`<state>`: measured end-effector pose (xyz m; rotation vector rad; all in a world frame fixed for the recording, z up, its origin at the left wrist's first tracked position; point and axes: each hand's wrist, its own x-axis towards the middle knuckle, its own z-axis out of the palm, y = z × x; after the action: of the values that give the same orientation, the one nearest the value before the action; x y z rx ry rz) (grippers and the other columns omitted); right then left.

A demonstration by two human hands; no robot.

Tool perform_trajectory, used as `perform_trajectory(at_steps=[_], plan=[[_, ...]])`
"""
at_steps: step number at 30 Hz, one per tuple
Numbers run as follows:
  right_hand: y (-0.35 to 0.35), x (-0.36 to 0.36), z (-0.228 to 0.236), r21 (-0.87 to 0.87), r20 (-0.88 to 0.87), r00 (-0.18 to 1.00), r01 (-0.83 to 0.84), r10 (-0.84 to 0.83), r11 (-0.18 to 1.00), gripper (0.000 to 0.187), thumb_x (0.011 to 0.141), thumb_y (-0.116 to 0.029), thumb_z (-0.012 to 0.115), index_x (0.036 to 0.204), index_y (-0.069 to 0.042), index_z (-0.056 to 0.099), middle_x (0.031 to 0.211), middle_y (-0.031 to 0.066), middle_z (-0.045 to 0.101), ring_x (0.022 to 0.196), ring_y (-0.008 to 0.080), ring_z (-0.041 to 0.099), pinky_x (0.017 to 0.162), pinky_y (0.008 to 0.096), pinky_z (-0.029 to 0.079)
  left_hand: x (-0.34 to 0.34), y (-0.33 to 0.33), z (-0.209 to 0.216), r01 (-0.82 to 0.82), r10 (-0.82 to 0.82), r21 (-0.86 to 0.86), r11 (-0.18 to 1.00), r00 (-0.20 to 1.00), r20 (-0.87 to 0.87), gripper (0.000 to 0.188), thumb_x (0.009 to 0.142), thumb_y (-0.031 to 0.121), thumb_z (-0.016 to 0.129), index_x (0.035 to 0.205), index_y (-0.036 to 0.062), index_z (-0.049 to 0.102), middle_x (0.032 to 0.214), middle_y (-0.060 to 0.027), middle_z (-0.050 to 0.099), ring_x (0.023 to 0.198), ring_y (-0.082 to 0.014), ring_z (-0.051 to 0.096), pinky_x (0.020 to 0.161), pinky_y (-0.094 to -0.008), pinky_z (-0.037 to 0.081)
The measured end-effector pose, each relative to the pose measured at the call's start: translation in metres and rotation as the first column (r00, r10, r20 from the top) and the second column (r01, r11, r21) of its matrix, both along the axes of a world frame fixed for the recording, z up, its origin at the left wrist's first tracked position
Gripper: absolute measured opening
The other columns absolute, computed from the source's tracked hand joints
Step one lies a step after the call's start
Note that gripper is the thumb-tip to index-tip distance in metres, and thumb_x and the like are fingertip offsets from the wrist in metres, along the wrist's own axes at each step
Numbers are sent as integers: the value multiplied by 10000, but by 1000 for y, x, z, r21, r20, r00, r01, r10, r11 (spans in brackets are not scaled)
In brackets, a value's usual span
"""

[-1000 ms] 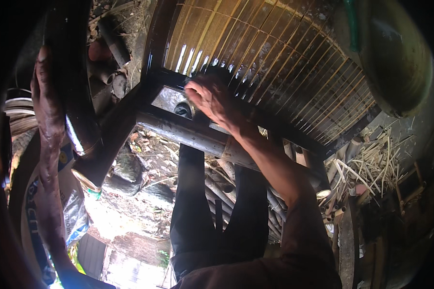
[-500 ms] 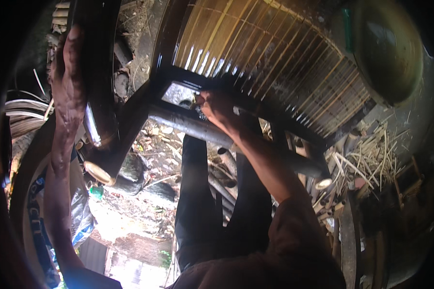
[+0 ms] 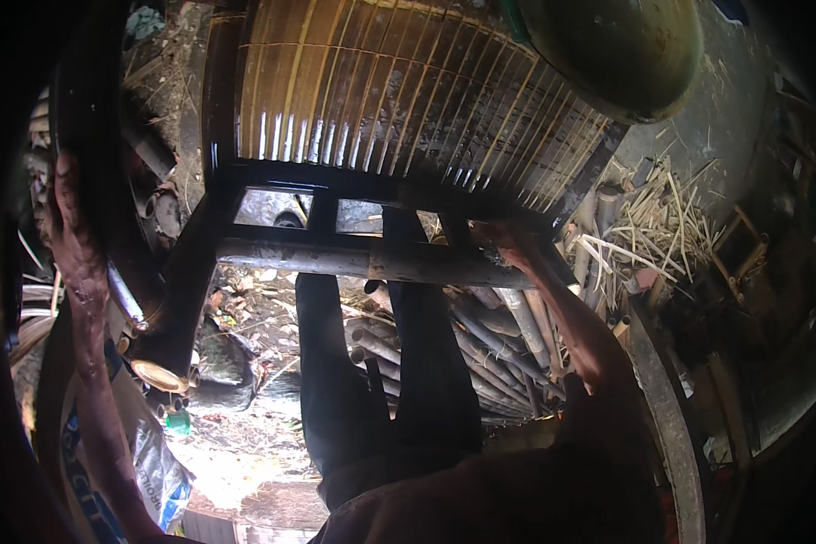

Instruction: The person scrubs a large bamboo structure with a brush and water, repeatedly dipping the brush into a bucket and cleaning the slatted surface and frame.

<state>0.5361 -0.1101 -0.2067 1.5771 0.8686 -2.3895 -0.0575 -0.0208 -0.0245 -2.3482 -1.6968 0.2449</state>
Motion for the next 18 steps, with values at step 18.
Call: perform_trajectory(at_steps=[18], plan=[[-22,-22,-9,178,-154,976,179,-152,968,252,893,-158,590,1065,24,622,971,94,674,789,183,652,674,298,519,7,12,-10,-417,494,-266,869,748,442,533,984,391,351,1443,125,297,1384,-180,436,1256,-324,443,1080,-407,304]])
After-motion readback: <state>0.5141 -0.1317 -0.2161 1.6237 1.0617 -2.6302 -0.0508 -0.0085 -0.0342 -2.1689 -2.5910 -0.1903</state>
